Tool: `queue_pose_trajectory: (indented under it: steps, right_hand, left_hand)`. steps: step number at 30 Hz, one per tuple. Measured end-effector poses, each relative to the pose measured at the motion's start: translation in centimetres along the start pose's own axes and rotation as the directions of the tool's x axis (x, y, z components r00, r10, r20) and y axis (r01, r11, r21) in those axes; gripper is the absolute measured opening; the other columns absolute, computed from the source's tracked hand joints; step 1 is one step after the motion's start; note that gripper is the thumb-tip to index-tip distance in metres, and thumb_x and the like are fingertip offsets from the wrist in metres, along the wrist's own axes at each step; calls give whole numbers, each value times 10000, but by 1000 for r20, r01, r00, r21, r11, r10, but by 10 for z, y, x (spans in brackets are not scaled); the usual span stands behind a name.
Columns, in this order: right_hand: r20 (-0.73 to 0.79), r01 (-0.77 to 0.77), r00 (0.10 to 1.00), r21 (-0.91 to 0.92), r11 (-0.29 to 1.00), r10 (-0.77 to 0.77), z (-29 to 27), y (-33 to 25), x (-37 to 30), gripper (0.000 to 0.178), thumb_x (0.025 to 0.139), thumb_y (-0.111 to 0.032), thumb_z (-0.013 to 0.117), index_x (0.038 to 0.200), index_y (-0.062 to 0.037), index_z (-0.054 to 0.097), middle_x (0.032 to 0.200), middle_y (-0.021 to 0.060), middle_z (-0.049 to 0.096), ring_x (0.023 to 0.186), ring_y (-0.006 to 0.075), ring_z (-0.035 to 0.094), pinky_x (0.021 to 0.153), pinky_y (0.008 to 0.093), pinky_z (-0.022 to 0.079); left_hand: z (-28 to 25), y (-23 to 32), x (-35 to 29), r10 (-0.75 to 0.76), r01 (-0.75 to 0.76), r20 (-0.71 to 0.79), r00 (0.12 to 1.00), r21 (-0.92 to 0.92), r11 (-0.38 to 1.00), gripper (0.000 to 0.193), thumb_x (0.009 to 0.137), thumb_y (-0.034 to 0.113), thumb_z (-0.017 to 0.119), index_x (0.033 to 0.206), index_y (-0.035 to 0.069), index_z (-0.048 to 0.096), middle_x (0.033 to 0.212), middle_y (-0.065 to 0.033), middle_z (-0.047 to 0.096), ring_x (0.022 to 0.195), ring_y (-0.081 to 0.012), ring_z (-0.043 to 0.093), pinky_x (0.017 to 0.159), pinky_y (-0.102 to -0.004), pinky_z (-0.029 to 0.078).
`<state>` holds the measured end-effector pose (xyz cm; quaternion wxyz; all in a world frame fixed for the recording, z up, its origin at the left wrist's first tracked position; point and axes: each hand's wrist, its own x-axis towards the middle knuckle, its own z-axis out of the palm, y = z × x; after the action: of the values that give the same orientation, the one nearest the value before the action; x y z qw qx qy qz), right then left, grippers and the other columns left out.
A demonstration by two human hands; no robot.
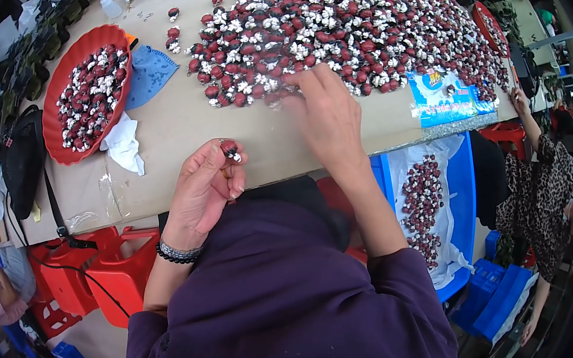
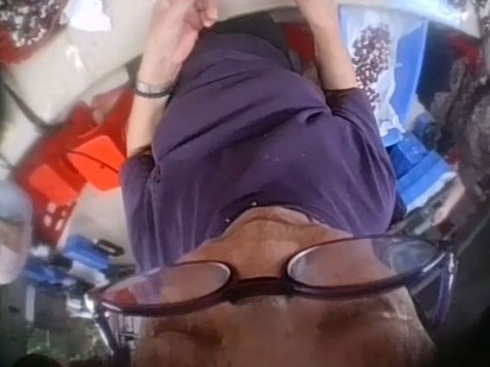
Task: The person gathers figurine pieces across the workbench by hand, then assembles the figurines by fitting the components together by hand.
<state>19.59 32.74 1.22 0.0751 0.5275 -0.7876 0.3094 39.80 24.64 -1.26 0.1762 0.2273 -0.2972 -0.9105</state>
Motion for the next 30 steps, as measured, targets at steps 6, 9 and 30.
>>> queue_pose_trajectory:
  steps: [6,9,30]
  right_hand:
    - [90,55,995,-95,994,-46,7,-15,-5,322,695,-96,768,988,-60,642,930,68,552,897,269,570,719,383,469]
    - [96,63,994,-96,993,-54,10,-19,-6,334,672,-105,783,970,-64,640,923,70,542,880,271,564,710,389,465]
    - [3,130,990,391,911,-143,7,-49,-24,293,669,92,694,914,-29,589,825,50,608,652,152,511,579,279,431]
  left_hand:
    - [-3,2,1,-23,25,54,998,-32,999,251,989,281,551,1062,41,571,990,-58,620,705,-121,591,594,-239,438]
    - [-2,3,1,-10,12,39,999,-47,999,243,977,274,564,1058,45,572,976,-60,618,704,-132,593,593,-245,439]
    - [12,9,-2,45,-45,-45,998,0,999,260,962,195,607,1149,17,578,899,-36,611,715,-70,576,485,-168,409]
